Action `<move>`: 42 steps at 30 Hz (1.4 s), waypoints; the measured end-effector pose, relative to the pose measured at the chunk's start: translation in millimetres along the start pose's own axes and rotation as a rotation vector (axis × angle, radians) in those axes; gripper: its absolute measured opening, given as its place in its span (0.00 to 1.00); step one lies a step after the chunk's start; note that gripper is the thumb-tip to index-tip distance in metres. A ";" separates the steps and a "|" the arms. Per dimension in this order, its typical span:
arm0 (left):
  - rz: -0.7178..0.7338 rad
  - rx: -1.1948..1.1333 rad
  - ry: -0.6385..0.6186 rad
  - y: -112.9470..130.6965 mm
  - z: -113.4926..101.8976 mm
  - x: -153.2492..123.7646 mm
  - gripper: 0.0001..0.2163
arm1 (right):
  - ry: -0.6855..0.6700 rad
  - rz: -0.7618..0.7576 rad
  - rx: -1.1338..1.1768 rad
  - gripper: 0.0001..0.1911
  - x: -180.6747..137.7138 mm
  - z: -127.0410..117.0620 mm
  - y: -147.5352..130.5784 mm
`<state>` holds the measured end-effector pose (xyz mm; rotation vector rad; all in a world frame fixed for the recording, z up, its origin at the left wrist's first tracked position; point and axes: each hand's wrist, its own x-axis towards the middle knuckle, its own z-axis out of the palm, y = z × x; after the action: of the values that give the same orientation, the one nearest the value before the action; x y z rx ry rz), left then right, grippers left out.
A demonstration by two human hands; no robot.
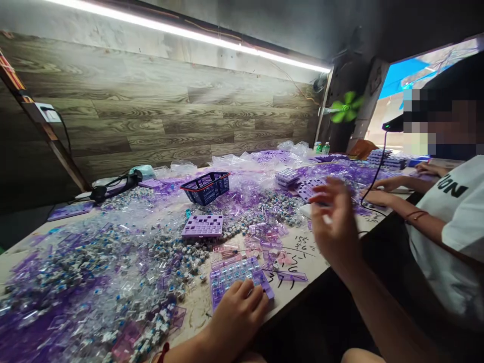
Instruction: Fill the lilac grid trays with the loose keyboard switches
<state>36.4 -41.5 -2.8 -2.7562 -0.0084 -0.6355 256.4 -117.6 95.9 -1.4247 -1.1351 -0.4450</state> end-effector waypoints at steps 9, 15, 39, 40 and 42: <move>-0.038 0.112 -0.056 11.7 -5.4 -4.9 0.05 | -0.852 0.179 -0.222 0.21 -29.0 28.7 47.3; 0.043 0.061 0.188 20.4 -1.1 -5.8 0.10 | -0.819 0.403 -0.665 0.22 -30.5 22.6 66.9; 0.258 -0.356 -0.080 12.5 2.2 -4.4 0.03 | -0.797 0.156 -0.532 0.32 -57.4 97.1 99.2; 0.258 -0.362 -0.098 12.2 -0.6 -3.8 0.02 | -0.779 0.157 -0.531 0.32 -58.1 98.0 97.3; 0.255 -0.369 -0.119 11.7 -5.1 -3.0 0.02 | -0.741 0.156 -0.531 0.31 -58.5 99.5 91.3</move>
<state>32.5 -54.0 -3.2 -3.0678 0.4704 -0.4398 271.2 -32.6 -23.2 -2.2349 -1.5360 -0.0909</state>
